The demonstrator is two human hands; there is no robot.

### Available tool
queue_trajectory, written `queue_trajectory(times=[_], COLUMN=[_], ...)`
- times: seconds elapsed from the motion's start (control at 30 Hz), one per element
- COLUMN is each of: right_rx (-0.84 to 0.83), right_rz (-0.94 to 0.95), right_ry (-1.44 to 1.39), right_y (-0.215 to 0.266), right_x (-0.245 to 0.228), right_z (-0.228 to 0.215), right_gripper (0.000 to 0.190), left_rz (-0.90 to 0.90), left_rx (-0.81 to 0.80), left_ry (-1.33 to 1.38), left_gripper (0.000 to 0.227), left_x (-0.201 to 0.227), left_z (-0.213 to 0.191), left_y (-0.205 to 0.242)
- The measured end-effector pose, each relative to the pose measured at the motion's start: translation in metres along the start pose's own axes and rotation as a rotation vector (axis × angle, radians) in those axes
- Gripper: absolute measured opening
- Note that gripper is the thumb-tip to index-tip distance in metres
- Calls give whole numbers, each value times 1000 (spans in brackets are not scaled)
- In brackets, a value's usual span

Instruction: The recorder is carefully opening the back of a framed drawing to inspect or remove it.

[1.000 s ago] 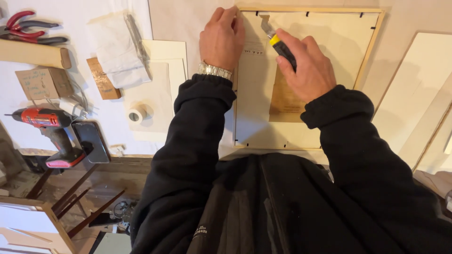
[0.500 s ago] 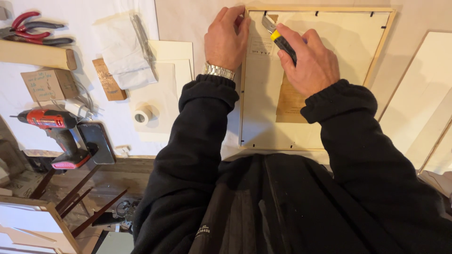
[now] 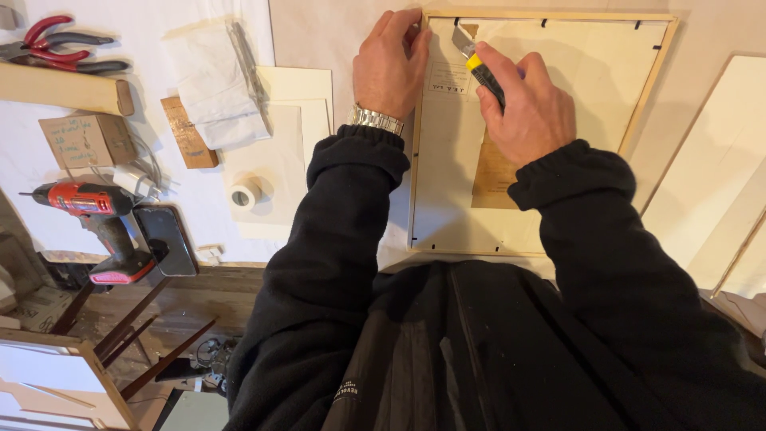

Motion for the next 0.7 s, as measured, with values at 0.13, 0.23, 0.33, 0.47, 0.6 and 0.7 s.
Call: queue_trajectory(times=[0.13,0.23,0.33,0.47,0.6,0.7], right_rx=[91,326,377,178,212,196], right_rz=[-6,36,1,425,457,477], right_ry=[-31,-180,-275,-588,-609,-590], right_y=[11,20,14,37,62,69], right_x=[12,32,27,75,109,119], right_z=[8,-5,-23,-10,-23,-31], right_gripper=[51,43,38,43,45,41], left_rz=[20,8,60,653,847,1006], left_rx=[11,0,-36,7,-167,-190], left_ry=[13,-26,-145,-152,-168,-199], left_gripper=[16,16,22,24,11,13], left_x=[1,5,29,81,72,67], left_z=[0,-1,-5,3,32,38], left_y=[1,-1,-16,-9,-2,0])
Point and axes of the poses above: each hand's wrist, its own y-axis away from the middle knuckle, its own z-axis out of the palm, x = y × z, the point moved 10 cm from there along -y, towards the middle knuckle, and after that the axes turned 14 degrees about x, right-handed, at the moved point
